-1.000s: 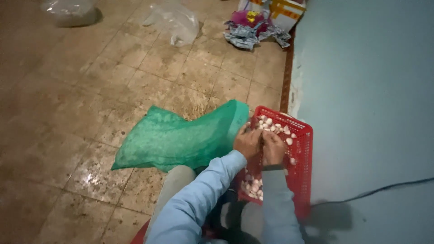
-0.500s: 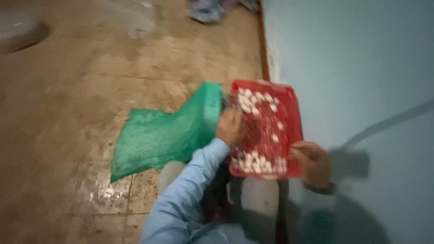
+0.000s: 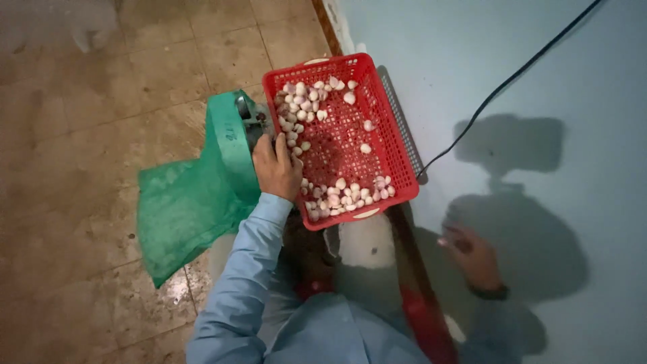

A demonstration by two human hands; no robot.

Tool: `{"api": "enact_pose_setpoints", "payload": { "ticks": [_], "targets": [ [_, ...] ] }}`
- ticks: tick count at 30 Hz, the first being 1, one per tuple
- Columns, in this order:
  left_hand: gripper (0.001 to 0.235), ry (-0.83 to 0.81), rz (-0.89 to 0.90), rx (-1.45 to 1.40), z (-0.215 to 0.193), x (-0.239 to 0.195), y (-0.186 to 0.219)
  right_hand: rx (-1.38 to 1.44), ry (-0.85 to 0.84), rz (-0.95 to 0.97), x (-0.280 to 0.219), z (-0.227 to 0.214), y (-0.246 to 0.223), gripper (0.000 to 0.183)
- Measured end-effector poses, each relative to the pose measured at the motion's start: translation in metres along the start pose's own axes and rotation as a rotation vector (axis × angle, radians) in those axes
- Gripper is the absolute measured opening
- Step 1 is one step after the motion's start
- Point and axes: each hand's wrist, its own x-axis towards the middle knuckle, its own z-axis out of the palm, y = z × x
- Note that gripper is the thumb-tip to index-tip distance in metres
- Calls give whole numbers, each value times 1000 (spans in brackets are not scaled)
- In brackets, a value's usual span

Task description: The person sits on a red plastic chair and uses a handheld peeling machine to remove the outer skin from garlic cloves. They pick up cloves from a red basket, feed them into the machine, and place the peeled cloves into a green sack on the floor.

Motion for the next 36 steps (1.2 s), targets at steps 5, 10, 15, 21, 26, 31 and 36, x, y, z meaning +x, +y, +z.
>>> {"api": "enact_pose_setpoints", "payload": {
  "ticks": [5, 10, 15, 21, 26, 31, 36],
  "targets": [
    [57, 8, 49, 40, 5, -8, -5, 243, -117, -257, 74, 53, -90, 38],
    [47, 30, 92, 90, 12, -11, -10, -441, 118, -915, 159, 131, -106, 48],
    [36, 59, 108, 118, -8, 6, 1, -679, -484, -176, 188, 176, -88, 110],
    [27, 122, 94, 95, -10, 16, 5, -467, -752, -127, 150, 195, -161, 111],
    [26, 154, 98, 91, -12, 17, 4, -361, -796, -257, 151, 231, -189, 47],
    [31, 149, 126, 74, -10, 12, 0, -146, -699, -393, 146, 241, -172, 43],
    [45, 53, 107, 50, -18, 15, 3, -2, -651, -313, 157, 274, -146, 64]
  ]
}}
